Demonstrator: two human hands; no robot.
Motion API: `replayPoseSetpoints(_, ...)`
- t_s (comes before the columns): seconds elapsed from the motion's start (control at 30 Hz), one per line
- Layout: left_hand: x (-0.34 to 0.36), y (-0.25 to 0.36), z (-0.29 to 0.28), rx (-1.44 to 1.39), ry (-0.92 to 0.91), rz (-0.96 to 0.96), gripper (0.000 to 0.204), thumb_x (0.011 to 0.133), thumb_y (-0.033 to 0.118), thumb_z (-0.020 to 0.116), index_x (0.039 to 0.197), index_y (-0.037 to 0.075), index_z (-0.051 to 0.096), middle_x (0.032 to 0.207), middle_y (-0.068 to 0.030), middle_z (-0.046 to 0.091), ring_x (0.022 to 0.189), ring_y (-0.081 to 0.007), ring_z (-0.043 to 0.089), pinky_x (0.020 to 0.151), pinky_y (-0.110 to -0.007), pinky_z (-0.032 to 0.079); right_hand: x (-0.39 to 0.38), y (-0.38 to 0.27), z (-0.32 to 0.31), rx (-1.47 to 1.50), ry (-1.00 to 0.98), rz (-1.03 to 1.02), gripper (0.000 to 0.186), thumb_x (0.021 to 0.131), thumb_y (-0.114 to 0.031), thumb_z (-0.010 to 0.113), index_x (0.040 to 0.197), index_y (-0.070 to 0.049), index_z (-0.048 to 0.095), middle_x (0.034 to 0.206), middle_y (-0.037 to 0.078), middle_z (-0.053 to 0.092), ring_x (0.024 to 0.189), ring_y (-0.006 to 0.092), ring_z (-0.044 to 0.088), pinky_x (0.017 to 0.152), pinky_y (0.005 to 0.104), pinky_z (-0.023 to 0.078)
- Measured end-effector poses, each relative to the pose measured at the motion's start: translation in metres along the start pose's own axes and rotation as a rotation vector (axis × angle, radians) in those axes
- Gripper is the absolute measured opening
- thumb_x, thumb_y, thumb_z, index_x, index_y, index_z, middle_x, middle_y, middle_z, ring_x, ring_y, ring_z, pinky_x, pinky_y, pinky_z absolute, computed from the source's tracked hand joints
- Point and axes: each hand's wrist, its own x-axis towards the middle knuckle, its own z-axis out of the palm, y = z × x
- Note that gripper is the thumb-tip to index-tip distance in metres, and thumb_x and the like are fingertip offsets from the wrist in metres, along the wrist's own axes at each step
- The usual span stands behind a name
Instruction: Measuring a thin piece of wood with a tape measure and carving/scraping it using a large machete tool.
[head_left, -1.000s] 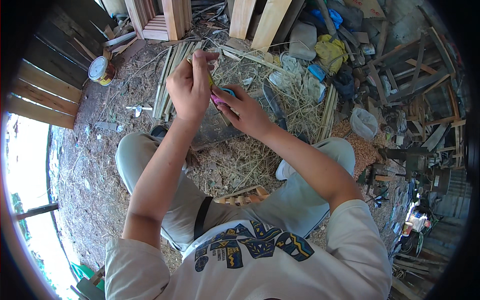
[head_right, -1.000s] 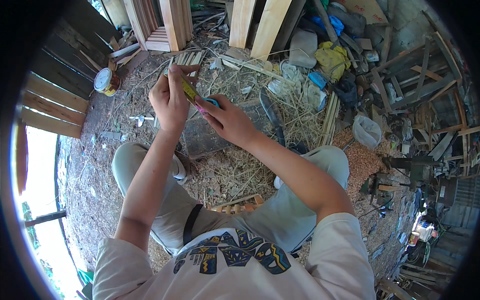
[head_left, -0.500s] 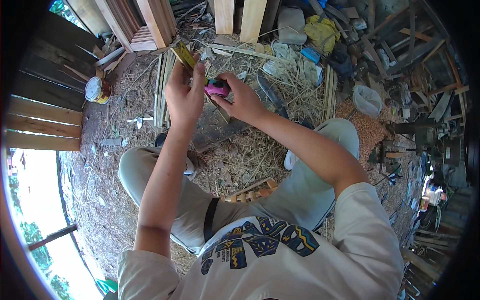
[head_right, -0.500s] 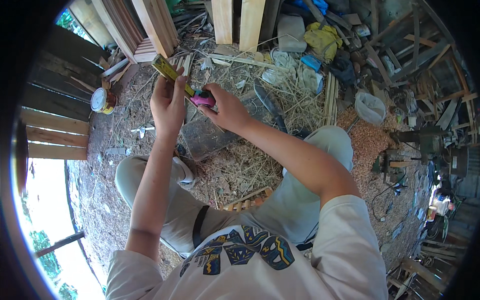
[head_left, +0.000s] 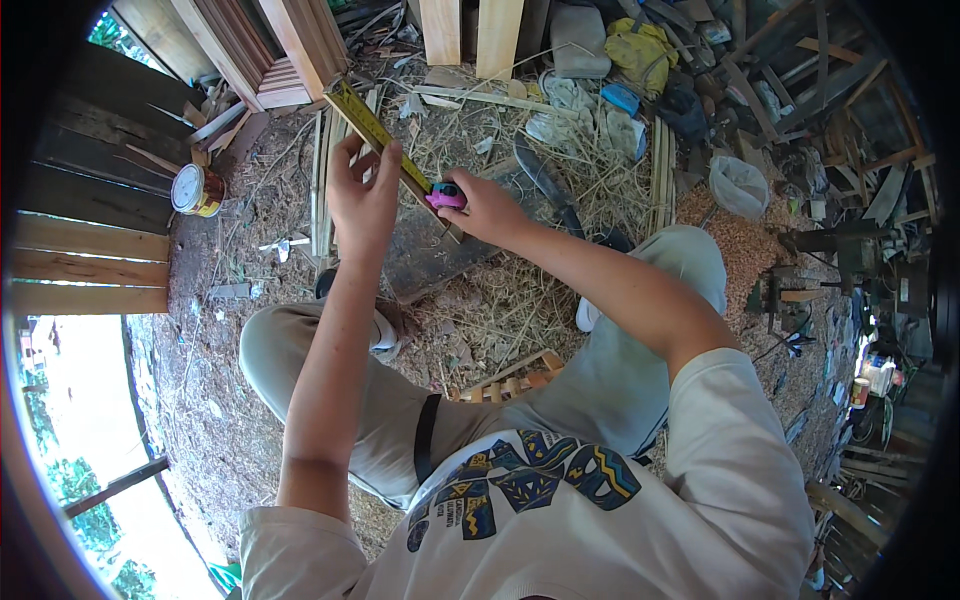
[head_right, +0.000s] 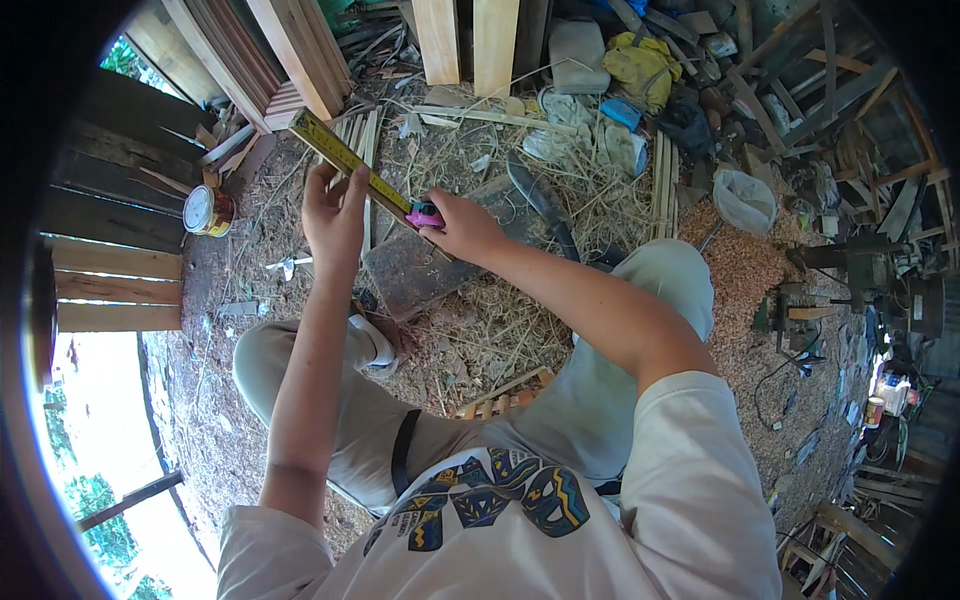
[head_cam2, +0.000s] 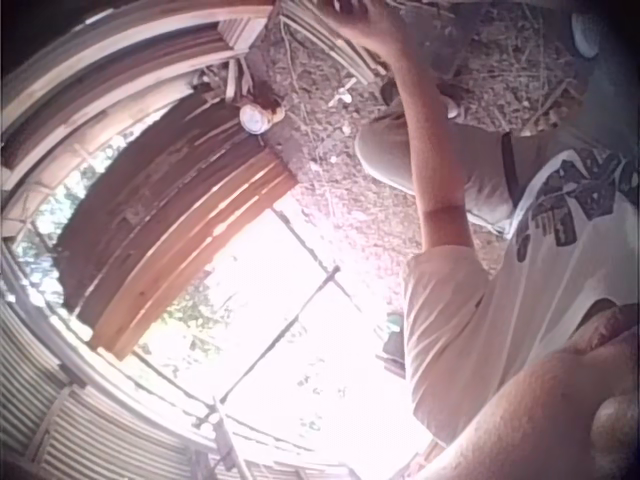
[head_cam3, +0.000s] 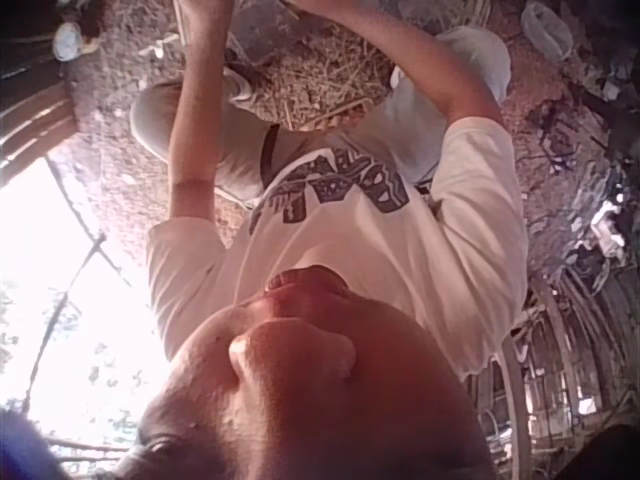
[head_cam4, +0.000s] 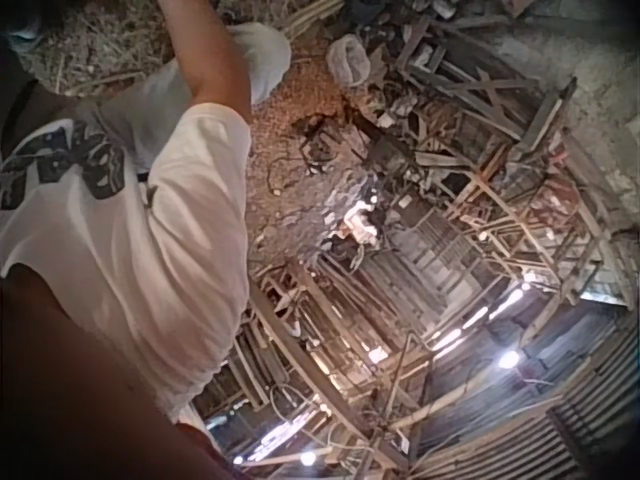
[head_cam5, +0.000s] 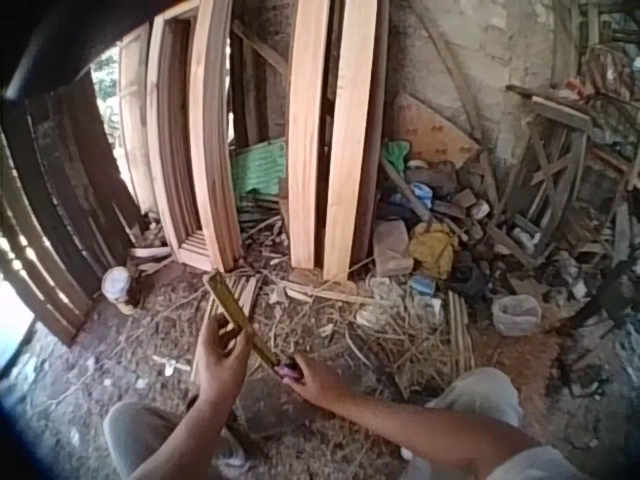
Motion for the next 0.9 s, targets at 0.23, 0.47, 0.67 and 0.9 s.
replayPoseSetpoints(0.23,-0.027,-0.040,0.007,0.219,-0.118,-0.091,0.040,0.095,0.021,0.077,0.120,-0.006,0.062,0.112,-0.0168,0.072,0.099,-0.0212,0.074,0.076,-0.033,0.061,0.002,0.006,0.004,0.053,0.029,0.007,0.052,0.089,-0.031,0.080,0.127,-0.006,0.056,0.101,0.018,0.073,0.087,0.0368,0.074,0.074,0.0451,0.058)
replayPoseSetpoints(0.47,-0.041,-0.062,0.019,0.384,-0.180,-0.120,0.030,0.096,0.026,0.073,0.103,-0.003,0.072,0.082,-0.0119,0.075,0.073,-0.0170,0.073,0.068,-0.033,0.054,0.003,0.011,0.009,-0.053,-0.019,0.007,0.045,0.086,-0.030,0.082,0.114,-0.004,0.058,0.092,0.019,0.072,0.086,0.0403,0.072,0.070,0.0481,0.055)
replayPoseSetpoints(0.67,-0.040,-0.068,0.021,0.530,-0.152,-0.162,0.037,0.098,0.031,0.070,0.090,-0.005,0.071,0.070,-0.0158,0.070,0.062,-0.0216,0.070,0.061,-0.036,0.051,0.003,0.013,0.012,-0.030,-0.027,0.000,0.043,0.084,-0.027,0.082,0.110,-0.004,0.058,0.088,0.021,0.071,0.084,0.0420,0.071,0.069,0.0497,0.054)
replayPoseSetpoints(0.9,-0.038,-0.063,0.025,0.504,-0.091,-0.175,0.040,0.097,0.031,0.068,0.081,-0.006,0.069,0.064,-0.0205,0.064,0.058,-0.0363,0.066,0.058,-0.045,0.049,0.003,0.007,0.001,-0.065,0.003,-0.035,0.041,0.084,-0.025,0.082,0.110,-0.004,0.058,0.091,0.021,0.071,0.087,0.0425,0.070,0.071,0.0497,0.055)
